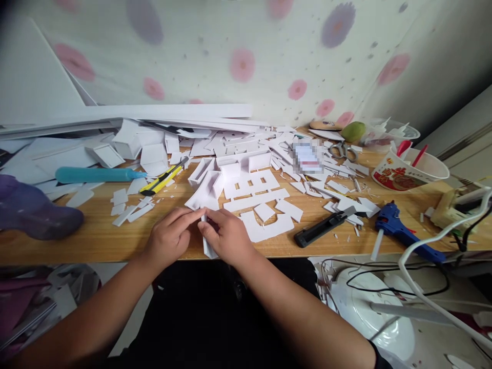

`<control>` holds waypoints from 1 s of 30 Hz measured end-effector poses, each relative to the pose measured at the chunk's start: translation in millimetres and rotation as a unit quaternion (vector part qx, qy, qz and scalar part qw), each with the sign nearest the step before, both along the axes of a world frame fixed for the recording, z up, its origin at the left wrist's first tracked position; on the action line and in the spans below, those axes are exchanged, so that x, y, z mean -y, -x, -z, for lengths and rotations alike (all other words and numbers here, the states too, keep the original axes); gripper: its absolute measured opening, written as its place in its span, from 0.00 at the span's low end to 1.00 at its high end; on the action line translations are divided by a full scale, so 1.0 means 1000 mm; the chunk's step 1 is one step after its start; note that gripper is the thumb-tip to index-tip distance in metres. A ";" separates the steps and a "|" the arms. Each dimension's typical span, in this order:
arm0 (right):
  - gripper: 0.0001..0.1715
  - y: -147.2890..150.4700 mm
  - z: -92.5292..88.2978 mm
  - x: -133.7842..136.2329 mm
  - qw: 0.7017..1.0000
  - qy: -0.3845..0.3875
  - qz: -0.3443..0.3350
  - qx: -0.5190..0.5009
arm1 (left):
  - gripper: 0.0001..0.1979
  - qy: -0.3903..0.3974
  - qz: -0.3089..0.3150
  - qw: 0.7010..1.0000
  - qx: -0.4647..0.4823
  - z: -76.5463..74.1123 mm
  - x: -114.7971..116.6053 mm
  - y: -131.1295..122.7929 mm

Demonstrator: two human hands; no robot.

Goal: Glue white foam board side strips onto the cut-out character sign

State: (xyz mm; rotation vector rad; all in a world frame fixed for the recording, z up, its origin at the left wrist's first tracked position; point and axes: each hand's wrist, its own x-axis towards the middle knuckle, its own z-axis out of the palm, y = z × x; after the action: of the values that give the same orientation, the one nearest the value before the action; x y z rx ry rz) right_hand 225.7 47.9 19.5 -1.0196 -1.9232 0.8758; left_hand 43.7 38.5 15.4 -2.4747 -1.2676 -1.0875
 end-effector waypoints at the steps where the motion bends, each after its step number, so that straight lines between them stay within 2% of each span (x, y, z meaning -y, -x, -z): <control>1: 0.18 0.000 0.001 0.000 1.000 0.004 0.000 -0.011 | 0.26 0.003 0.002 1.000 0.004 0.000 0.000 0.000; 4: 0.17 -0.003 0.001 0.001 0.997 0.008 0.000 -0.071 | 0.25 0.010 0.005 1.000 0.013 0.001 -0.001 0.000; 8: 0.11 -0.016 -0.001 0.012 0.991 -0.027 0.041 -0.125 | 0.28 0.015 0.002 1.000 0.017 0.001 -0.001 -0.001; 10: 0.09 -0.024 -0.001 0.020 0.991 -0.053 0.040 -0.115 | 0.28 0.016 0.000 1.000 0.019 0.001 -0.001 -0.001; 16: 0.05 -0.034 0.007 0.041 0.993 -0.108 -0.026 -0.030 | 0.29 0.020 -0.001 1.000 0.020 0.000 0.001 -0.001; 25: 0.05 -0.032 0.016 0.040 0.988 -0.145 -0.034 0.032 | 0.30 0.031 -0.005 0.999 0.017 0.001 0.006 -0.002; 30: 0.06 -0.031 0.014 0.040 0.987 -0.147 -0.036 0.055 | 0.29 0.031 -0.003 0.999 0.016 0.000 0.007 -0.003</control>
State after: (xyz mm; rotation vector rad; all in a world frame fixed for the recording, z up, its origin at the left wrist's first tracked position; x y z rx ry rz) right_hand 256.9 7.8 5.2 -0.8402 -2.1174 0.5607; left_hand 46.8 31.9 15.8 -2.5066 -1.3358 -1.1072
